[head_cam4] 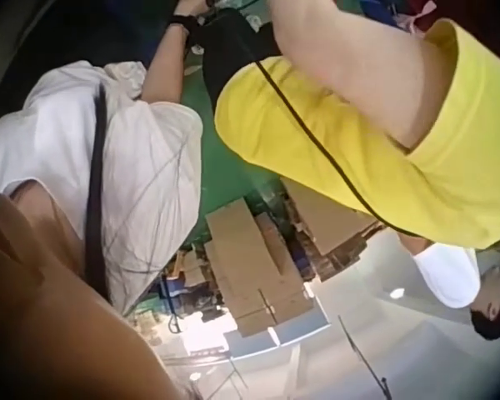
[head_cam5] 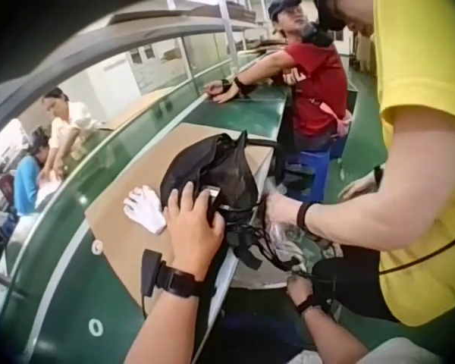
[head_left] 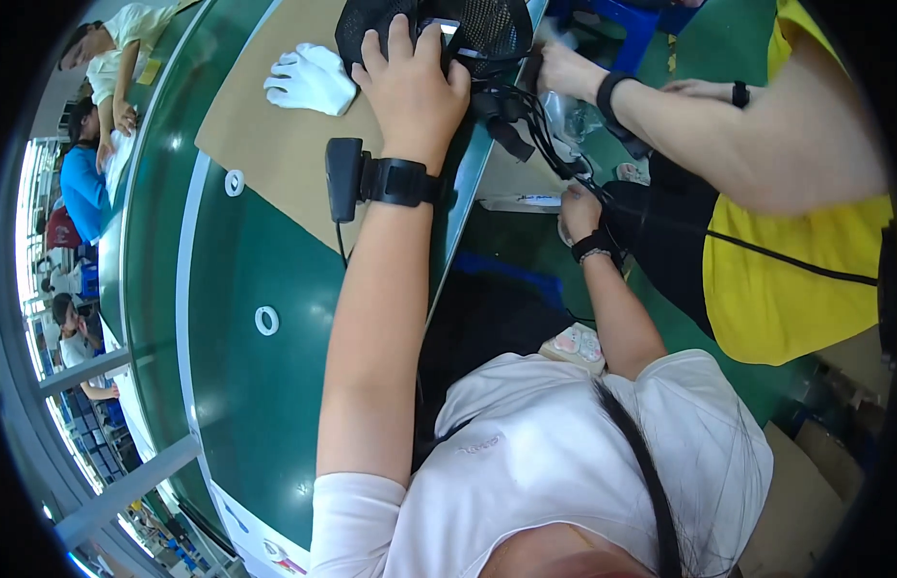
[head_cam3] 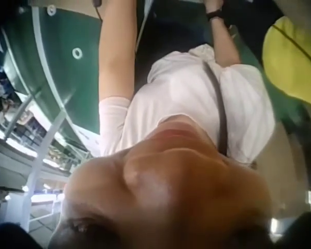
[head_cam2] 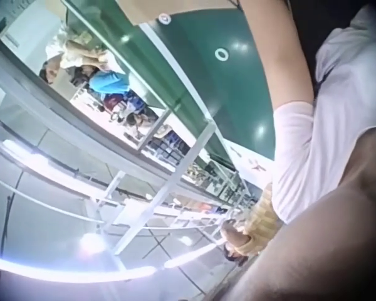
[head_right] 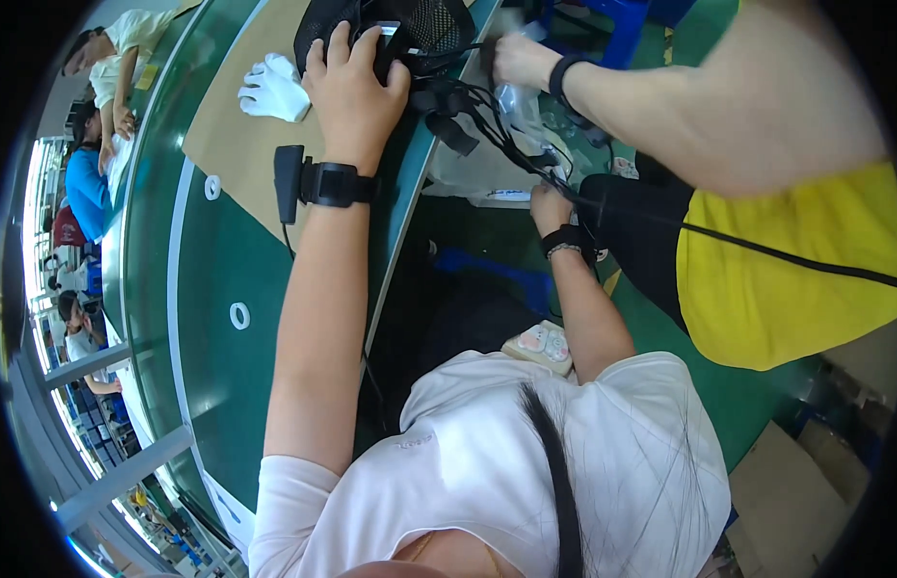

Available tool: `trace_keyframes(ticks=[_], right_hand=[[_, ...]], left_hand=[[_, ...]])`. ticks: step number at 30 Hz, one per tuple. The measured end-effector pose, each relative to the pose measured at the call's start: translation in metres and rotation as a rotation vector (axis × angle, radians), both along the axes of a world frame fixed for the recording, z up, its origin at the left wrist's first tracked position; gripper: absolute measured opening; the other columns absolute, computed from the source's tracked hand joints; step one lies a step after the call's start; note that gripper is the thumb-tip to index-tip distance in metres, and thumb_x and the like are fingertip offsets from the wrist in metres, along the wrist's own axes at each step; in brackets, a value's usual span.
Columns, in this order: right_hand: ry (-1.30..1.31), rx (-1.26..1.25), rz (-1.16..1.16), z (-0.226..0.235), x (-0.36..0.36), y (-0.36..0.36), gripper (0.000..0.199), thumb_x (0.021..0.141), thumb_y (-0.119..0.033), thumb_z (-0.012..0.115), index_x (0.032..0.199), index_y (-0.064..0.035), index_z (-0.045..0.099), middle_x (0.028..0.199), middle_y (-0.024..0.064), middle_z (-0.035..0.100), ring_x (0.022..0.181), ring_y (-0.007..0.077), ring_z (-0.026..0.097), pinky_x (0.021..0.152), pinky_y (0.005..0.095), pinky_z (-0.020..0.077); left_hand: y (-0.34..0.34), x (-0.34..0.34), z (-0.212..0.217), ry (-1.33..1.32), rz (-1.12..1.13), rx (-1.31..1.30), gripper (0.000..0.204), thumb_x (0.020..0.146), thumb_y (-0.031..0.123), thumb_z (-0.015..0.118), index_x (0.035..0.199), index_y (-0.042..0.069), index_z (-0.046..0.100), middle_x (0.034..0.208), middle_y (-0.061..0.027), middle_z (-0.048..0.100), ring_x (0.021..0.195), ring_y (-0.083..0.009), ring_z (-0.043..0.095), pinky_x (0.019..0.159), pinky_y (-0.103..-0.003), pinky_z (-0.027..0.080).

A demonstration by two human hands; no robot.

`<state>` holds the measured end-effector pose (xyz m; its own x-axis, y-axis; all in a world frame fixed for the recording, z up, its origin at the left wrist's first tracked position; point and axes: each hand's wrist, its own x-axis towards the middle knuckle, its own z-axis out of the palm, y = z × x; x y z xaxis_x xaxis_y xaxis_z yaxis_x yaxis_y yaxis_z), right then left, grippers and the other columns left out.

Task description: The person picks up a stack of plastic bags, hands them to another person, and then picks up a stack of white boxes. They unfold one box, set it down, and then remove a long strip of plastic from the remaining stack of boxes.

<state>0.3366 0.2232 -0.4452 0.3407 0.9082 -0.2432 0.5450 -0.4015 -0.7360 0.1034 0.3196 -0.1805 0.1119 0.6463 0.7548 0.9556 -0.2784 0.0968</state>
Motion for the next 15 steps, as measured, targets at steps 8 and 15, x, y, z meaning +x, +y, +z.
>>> trace_keyframes(ticks=[8,15], right_hand=[[0.33,-0.25,-0.331,0.072,0.005,-0.017,0.034,0.079,-0.012,0.052,0.11,0.0019,0.054,0.09,0.0286,0.063,0.092,0.0451,0.059,0.083,0.0466,0.0473],[-0.178,-0.038,0.002,0.017,0.006,-0.017,0.041,0.077,-0.012,0.055,0.116,0.0035,0.051,0.108,0.032,0.058,0.1,0.0434,0.057,0.087,0.046,0.0455]], left_hand=[[0.0,-0.003,0.0,-0.123,-0.064,0.024,0.039,0.071,0.021,0.066,0.109,0.012,0.065,0.129,-0.0151,0.051,0.122,-0.0427,0.038,0.094,-0.067,0.03],[0.007,-0.004,-0.002,-0.064,-0.007,0.044,0.039,0.071,0.026,0.064,0.109,0.015,0.067,0.125,-0.0139,0.056,0.119,-0.0407,0.044,0.098,-0.052,0.034]])
